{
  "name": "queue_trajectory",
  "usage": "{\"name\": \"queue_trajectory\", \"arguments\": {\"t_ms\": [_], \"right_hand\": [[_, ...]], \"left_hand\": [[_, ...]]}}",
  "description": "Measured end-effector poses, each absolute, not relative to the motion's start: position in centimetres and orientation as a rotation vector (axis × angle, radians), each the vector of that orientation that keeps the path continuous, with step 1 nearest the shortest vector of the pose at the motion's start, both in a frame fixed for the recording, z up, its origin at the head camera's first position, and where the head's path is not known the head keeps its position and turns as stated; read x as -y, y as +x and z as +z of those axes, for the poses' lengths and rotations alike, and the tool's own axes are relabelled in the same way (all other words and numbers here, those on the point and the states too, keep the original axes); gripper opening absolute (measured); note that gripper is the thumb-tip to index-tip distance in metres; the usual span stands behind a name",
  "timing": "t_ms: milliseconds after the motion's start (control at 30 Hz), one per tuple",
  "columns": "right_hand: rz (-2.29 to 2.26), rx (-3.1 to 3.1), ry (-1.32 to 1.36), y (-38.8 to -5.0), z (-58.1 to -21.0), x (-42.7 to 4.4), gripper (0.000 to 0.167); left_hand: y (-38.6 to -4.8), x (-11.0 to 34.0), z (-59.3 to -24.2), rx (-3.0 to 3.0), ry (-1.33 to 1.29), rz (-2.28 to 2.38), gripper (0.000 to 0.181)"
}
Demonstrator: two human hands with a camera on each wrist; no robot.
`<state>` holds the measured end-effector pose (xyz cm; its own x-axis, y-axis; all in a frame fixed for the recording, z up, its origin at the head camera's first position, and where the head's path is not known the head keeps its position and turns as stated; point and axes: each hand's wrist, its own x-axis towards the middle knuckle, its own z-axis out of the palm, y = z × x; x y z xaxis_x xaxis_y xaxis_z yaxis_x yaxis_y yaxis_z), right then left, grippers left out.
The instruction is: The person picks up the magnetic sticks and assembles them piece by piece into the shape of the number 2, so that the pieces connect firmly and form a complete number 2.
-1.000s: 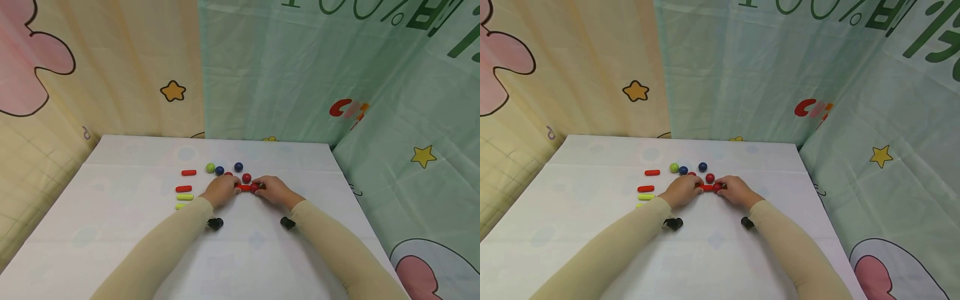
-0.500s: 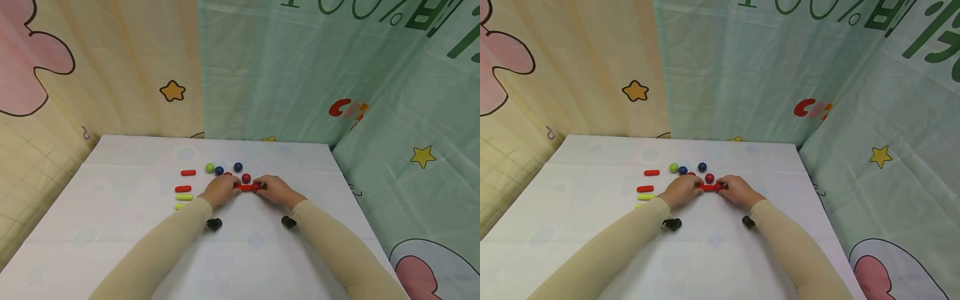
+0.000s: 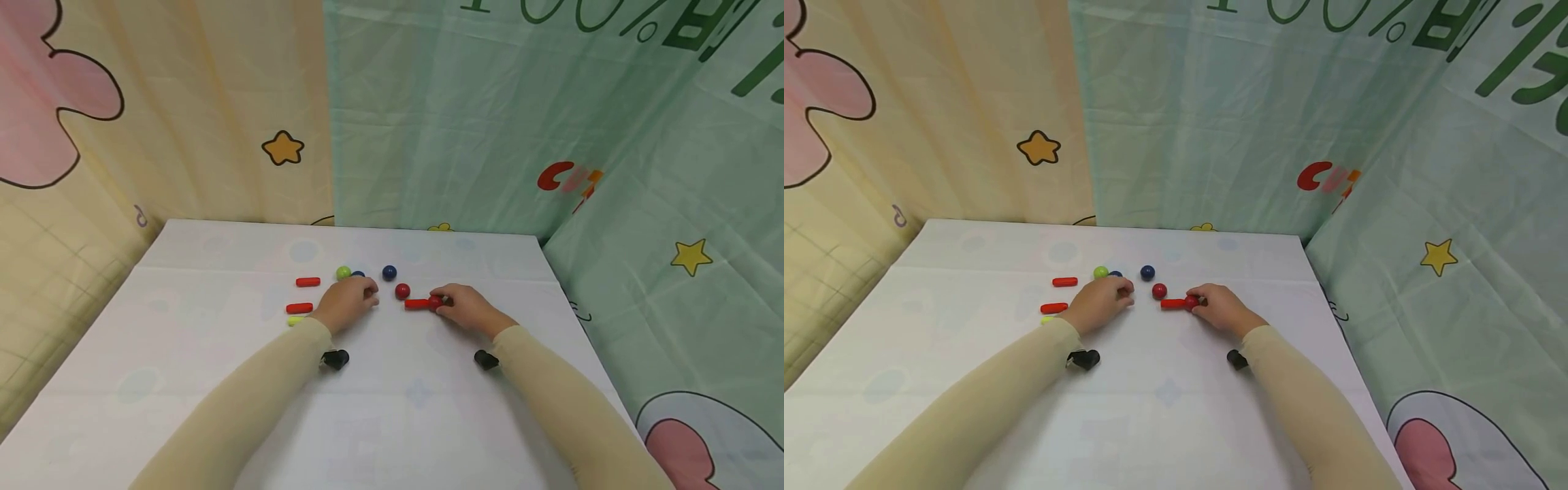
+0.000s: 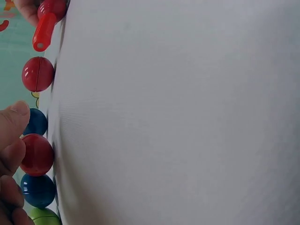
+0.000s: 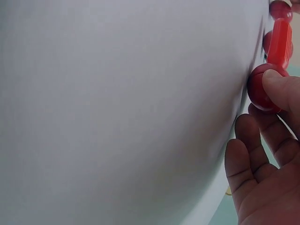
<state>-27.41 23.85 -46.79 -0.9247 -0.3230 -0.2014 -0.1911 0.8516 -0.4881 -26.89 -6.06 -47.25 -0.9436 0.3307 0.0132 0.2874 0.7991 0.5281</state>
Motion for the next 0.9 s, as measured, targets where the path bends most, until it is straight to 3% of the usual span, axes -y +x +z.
{"name": "queue_trajectory", "arguments": {"t_ms": [200, 600, 900], "right_hand": [[-0.676, -2.747, -0.355, -27.5, -46.8, -24.9, 0.044], [-0.676, -2.755, -0.301, -27.9, -46.2, -26.0, 0.045], [-0.706, -2.742, -0.28, -27.9, -46.2, -26.0, 0.045]], "left_hand": [[-27.1, 6.3, -47.1, -2.925, 0.49, 0.869, 0.024], [-27.5, 3.5, -46.9, -3.022, 0.692, 0.656, 0.054], [-28.4, 1.0, -47.5, -3.074, 0.878, 0.249, 0.052]]}}
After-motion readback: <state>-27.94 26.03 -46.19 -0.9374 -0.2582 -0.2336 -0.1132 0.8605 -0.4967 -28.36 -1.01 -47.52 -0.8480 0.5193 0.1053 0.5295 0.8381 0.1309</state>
